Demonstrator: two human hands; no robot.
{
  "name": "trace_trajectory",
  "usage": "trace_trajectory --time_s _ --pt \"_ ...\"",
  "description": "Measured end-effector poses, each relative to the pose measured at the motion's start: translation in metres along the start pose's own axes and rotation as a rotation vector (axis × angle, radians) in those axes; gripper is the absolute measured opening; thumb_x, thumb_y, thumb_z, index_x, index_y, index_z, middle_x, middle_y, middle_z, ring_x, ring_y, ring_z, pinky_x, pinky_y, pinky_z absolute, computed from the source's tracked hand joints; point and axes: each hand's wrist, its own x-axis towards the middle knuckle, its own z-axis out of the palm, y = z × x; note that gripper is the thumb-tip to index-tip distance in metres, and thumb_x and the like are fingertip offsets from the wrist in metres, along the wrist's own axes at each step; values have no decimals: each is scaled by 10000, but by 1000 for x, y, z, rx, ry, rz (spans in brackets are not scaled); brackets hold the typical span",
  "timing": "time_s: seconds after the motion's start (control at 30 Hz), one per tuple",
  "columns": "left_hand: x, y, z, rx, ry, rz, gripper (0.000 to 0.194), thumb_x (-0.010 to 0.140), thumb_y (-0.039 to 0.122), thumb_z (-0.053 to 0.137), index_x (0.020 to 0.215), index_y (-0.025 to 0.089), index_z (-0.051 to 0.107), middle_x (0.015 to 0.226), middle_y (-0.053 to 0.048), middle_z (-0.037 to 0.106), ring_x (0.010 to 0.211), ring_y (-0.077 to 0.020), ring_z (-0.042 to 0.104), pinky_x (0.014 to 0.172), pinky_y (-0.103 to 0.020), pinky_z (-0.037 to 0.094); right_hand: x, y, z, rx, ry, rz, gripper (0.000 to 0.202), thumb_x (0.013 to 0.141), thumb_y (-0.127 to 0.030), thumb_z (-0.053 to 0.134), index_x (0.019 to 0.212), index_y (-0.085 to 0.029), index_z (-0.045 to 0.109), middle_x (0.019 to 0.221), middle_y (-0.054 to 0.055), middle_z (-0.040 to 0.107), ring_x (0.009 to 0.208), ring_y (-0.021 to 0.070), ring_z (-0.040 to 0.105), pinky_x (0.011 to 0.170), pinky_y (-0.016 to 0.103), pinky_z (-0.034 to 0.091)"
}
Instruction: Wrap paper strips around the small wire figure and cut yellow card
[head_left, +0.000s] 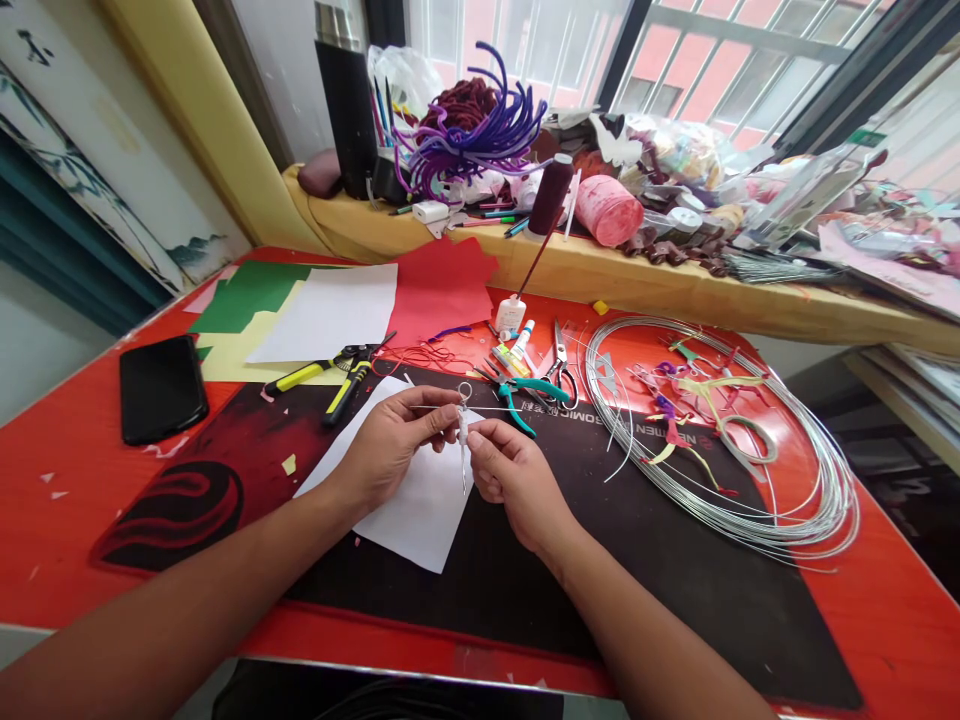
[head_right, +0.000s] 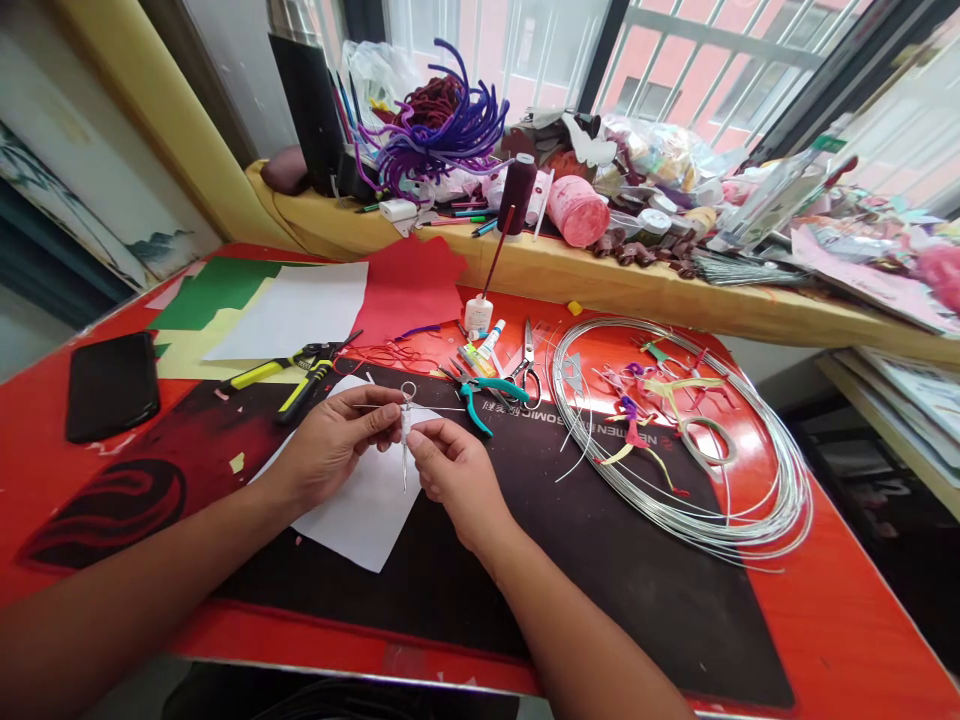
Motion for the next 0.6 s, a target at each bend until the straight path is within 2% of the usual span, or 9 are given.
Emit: trace_trajectory --time_s 0.4,0.6 --pt "-1 -3 -1 75 -15 -1 347 744 407 963 992 189 855 793 -39 757 683 -148 626 603 -272 466 0 -1 1 -17 15 -3 414 775 -533 913 851 -202 676 560 -104 405 487 68 245 473 239 153" --pt "0 -2 -2 130 -18 -1 381 701 404 988 975 188 836 908 -42 760 674 -127 594 610 -271 483 0 0 0 -27 14 -2 421 775 -540 915 847 -200 677 555 -105 394 482 66 243 476 244 151"
